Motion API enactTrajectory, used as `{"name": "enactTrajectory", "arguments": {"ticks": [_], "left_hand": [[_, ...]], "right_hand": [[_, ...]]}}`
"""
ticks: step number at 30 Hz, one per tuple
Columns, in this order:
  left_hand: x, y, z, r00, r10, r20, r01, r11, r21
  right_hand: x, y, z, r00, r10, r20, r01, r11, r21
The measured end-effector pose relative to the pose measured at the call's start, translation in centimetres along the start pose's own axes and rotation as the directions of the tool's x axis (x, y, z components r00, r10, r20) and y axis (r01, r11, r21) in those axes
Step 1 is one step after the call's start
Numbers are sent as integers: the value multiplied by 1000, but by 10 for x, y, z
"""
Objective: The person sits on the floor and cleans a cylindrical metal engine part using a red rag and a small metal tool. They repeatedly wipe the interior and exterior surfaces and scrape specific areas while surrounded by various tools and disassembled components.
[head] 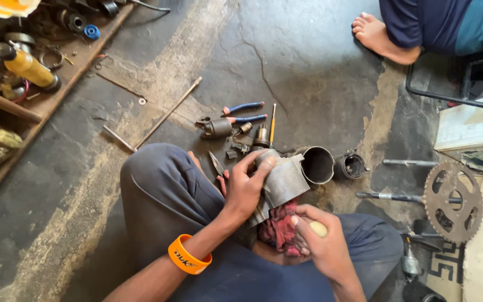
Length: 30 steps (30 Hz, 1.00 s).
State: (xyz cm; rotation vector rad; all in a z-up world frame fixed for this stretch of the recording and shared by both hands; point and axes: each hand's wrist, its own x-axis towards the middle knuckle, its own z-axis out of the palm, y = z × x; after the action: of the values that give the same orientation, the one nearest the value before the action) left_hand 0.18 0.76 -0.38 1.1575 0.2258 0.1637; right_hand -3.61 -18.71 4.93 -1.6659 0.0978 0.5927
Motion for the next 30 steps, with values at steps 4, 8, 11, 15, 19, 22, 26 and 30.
{"name": "enactTrajectory", "arguments": {"ticks": [4, 8, 11, 15, 19, 22, 26, 30], "left_hand": [[-7, 6, 1, 992, 129, 3, -126, 959, 255], [-4, 0, -2, 996, 91, 0, -91, 989, 118], [3, -5, -4, 991, -130, 17, 129, 951, -282], [5, -2, -6, 999, -27, 30, 32, 982, -185], [-5, -1, -6, 995, 94, -21, -80, 927, 367], [-5, -3, -3, 991, 131, 6, -127, 947, 295], [4, -8, -3, 999, -17, 31, 21, 989, -143], [6, 3, -6, 999, 2, 40, 0, 999, -53]], "right_hand": [[-6, -14, 11, 978, -208, 18, 196, 882, -429], [-8, -9, 14, 992, -92, -83, 60, 944, -325], [-3, 1, 9, 992, -80, 94, 53, 964, 261], [3, 5, 8, 986, -104, 129, 50, 930, 364], [-2, 1, 6, 947, -312, 82, 314, 835, -451], [-2, -4, 4, 982, -185, 30, 181, 898, -400], [0, -2, 6, 990, -82, 119, 45, 958, 284], [-3, -3, 21, 993, -54, 108, -1, 892, 453]]}}
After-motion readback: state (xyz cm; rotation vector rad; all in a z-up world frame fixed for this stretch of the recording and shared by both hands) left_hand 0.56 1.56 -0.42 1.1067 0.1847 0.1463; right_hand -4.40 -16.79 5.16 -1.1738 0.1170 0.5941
